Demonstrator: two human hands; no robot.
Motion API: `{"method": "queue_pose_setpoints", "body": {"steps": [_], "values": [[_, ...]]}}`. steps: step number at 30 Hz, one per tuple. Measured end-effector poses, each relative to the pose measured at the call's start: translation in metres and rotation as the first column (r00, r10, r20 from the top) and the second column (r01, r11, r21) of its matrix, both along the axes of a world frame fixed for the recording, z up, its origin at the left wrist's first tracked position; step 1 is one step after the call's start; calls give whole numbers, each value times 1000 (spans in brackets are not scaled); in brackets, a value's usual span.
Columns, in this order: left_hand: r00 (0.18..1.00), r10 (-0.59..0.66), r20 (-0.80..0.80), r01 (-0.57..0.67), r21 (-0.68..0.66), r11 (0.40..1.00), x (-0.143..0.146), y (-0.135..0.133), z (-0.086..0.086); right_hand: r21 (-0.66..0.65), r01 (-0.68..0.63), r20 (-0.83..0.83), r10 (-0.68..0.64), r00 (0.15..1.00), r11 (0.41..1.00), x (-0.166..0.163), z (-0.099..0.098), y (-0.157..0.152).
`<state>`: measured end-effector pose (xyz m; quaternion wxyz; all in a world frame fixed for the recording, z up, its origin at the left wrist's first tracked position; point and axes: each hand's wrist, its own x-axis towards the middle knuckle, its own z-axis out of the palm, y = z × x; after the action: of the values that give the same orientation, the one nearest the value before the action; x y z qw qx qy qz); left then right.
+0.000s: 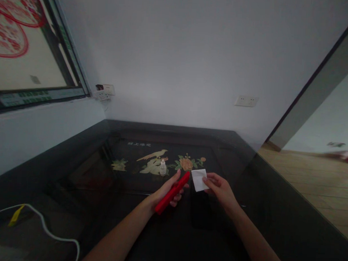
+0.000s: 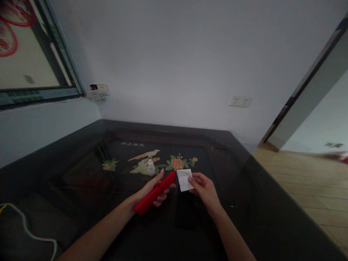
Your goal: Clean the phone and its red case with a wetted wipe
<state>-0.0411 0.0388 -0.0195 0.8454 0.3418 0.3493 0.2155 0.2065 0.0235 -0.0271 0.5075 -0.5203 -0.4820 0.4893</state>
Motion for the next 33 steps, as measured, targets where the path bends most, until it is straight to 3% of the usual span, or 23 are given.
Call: {"method": "queue_pose_setpoints", "body": {"steps": [3,12,16,19,25,29,33], "values": [[997,-13,80,13,0,1000,-2,-5,7,85,31,63,-36,997,996,0,-4,0],[990,48,132,-54,42,998,5,-7,1,328,172,197,-245,949,929,-10,7,-9],[980,72,188,-77,19,997,8,-8,1,496,51,320,-237,917,867,-26,12,-19],[972,138,190,-140,-1,990,10,-11,2,563,-131,413,-141,900,816,-36,13,-24],[949,287,128,-282,-52,958,12,-8,3,449,-455,425,264,866,769,-46,18,-35],[926,346,151,-346,-24,938,12,-3,1,250,-549,292,478,828,798,-47,21,-43],[921,333,200,-334,-32,942,10,-3,1,35,-663,103,657,747,748,-46,19,-48]]}}
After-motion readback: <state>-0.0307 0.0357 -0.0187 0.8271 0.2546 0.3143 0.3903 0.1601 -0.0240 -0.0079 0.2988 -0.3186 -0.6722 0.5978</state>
